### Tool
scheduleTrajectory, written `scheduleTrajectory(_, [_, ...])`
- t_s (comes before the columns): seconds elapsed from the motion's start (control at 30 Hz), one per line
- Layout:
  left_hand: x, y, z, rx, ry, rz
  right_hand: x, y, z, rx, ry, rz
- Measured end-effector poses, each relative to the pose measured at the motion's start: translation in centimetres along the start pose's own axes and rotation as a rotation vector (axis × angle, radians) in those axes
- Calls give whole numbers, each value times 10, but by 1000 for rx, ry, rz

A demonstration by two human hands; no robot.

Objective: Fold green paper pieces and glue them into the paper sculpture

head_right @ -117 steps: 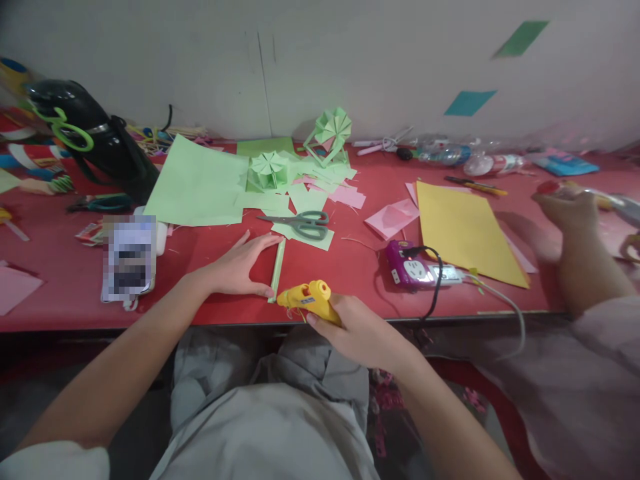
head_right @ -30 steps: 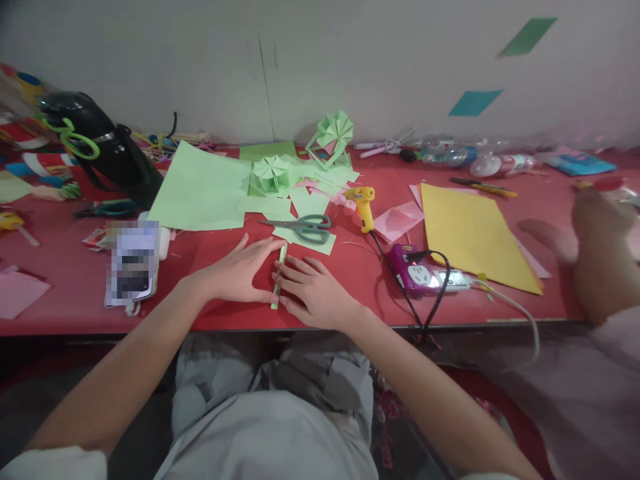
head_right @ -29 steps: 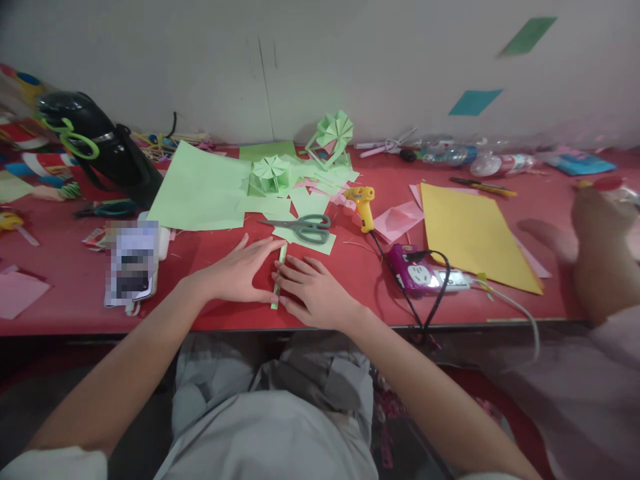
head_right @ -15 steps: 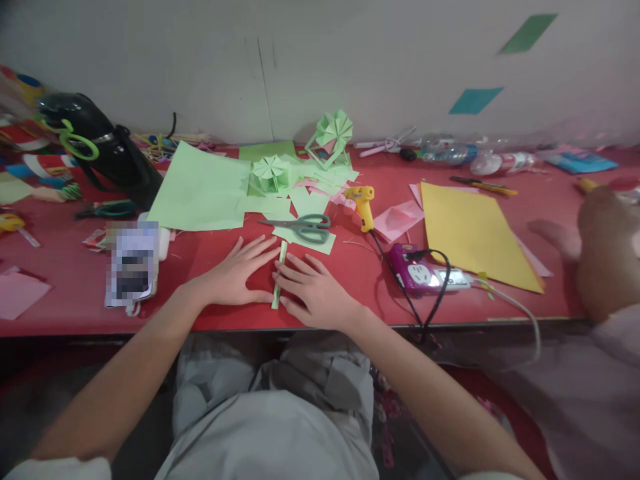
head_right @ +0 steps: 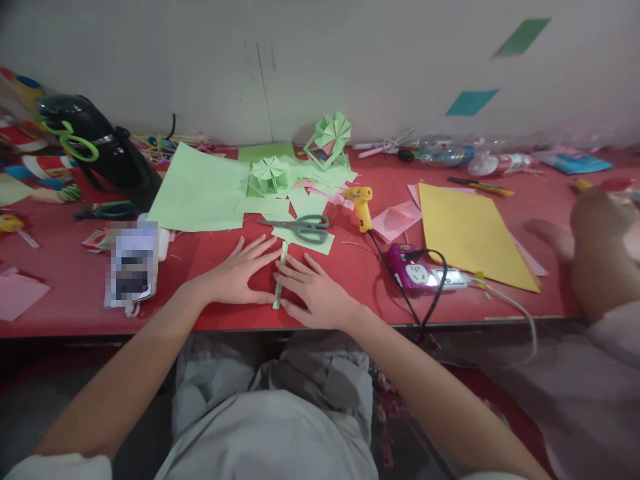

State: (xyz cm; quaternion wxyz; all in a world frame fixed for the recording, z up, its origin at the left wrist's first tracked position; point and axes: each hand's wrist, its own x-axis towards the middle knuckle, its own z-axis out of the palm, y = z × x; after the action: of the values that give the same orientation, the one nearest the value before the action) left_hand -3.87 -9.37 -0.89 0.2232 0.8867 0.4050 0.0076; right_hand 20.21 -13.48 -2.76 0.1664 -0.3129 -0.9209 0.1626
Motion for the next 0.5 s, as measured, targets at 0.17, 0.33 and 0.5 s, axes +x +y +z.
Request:
scheduleTrajectory(0.17, [0, 0, 0, -4, 0, -8, 0, 1, 2, -9, 9, 4])
scheduleTrajectory(0.33, [0, -1, 0, -12, 1, -7, 0, 0, 2, -26, 9, 17])
scheduleTrajectory(0.5, [5, -1, 0, 12, -14, -10, -1, -1, 2, -35, 27, 19])
